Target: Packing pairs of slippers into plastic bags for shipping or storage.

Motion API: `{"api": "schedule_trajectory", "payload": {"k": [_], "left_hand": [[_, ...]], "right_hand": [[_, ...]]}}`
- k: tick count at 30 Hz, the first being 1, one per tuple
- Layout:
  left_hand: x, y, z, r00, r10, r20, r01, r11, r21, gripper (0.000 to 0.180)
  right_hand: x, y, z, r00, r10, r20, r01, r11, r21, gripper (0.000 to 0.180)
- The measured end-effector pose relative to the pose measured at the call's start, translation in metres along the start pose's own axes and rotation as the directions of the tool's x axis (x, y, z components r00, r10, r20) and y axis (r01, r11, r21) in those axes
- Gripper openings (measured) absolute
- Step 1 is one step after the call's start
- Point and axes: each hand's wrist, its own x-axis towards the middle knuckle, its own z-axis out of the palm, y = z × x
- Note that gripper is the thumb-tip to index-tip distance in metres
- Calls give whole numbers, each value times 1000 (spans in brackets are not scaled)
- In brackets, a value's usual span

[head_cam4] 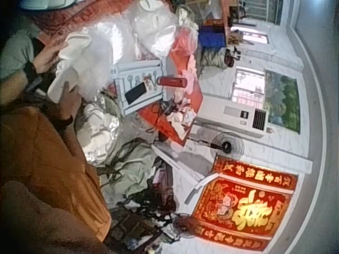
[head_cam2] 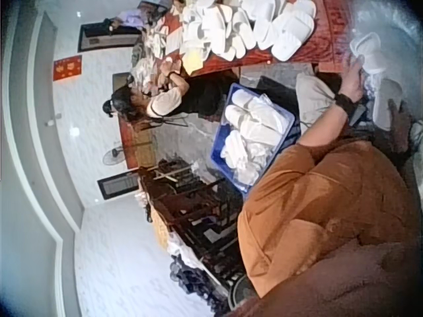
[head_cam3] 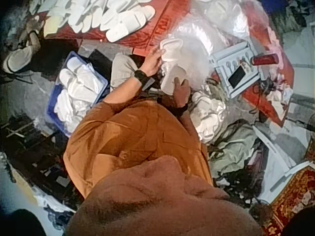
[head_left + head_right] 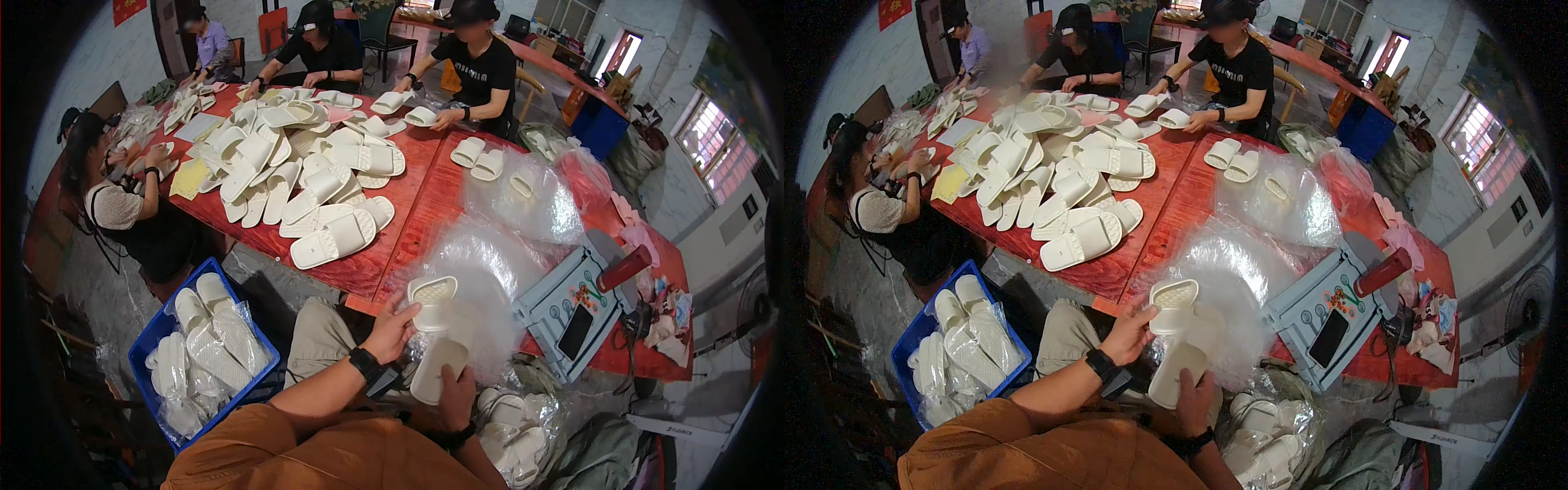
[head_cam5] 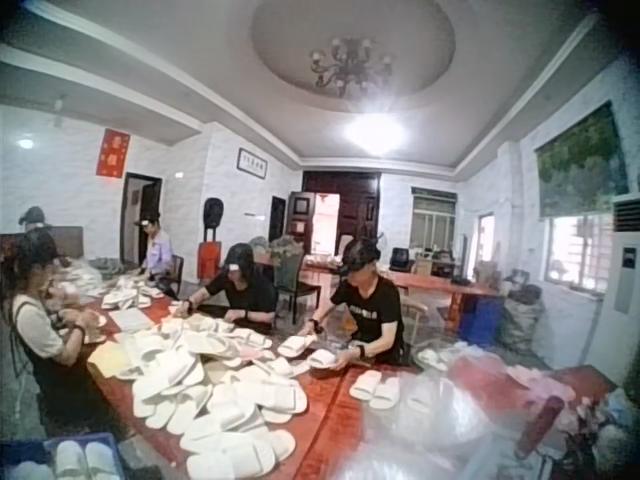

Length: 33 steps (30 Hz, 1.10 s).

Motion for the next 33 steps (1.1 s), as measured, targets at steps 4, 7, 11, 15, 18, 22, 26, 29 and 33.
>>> {"api": "schedule_trajectory", "payload": {"k": [4, 7, 11, 15, 18, 22, 26, 29, 33], "left_hand": [[-3, -2, -17, 974, -99, 202, 61, 980, 187, 47], [-4, -10, -24, 873, -416, 254, 359, 902, 241, 37], [-8, -4, -29, 934, -289, 209, 216, 925, 313, 32], [0, -6, -31, 965, -150, 215, 78, 947, 310, 29], [2, 1, -36, 985, -154, 80, 121, 941, 315, 27], [7, -3, -42, 987, -162, 9, 149, 931, 334, 25], [-2, 7, -35, 924, -211, 319, 142, 964, 226, 38], [-4, 14, -42, 816, -187, 547, 200, 979, 37, 50], [12, 9, -59, 782, -196, 592, 358, 918, -169, 55]], "right_hand": [[1, -7, 2, 998, -31, -46, 23, 987, -157, 23], [-1, -4, 1, 997, -50, -58, 42, 991, -126, 27], [-3, 7, -9, 998, -53, 15, 55, 971, -233, 27], [1, 24, -9, 998, -67, 14, 67, 998, 17, 26], [-9, 0, -4, 991, -133, -9, 131, 982, -135, 22], [-16, -2, -1, 950, -311, -20, 294, 913, -283, 20], [-9, 29, -15, 933, -350, -84, 334, 928, -163, 24], [-9, 18, -24, 796, -605, 10, 541, 705, -458, 23], [-15, -8, -21, 765, -642, -51, 546, 689, -477, 21]]}}
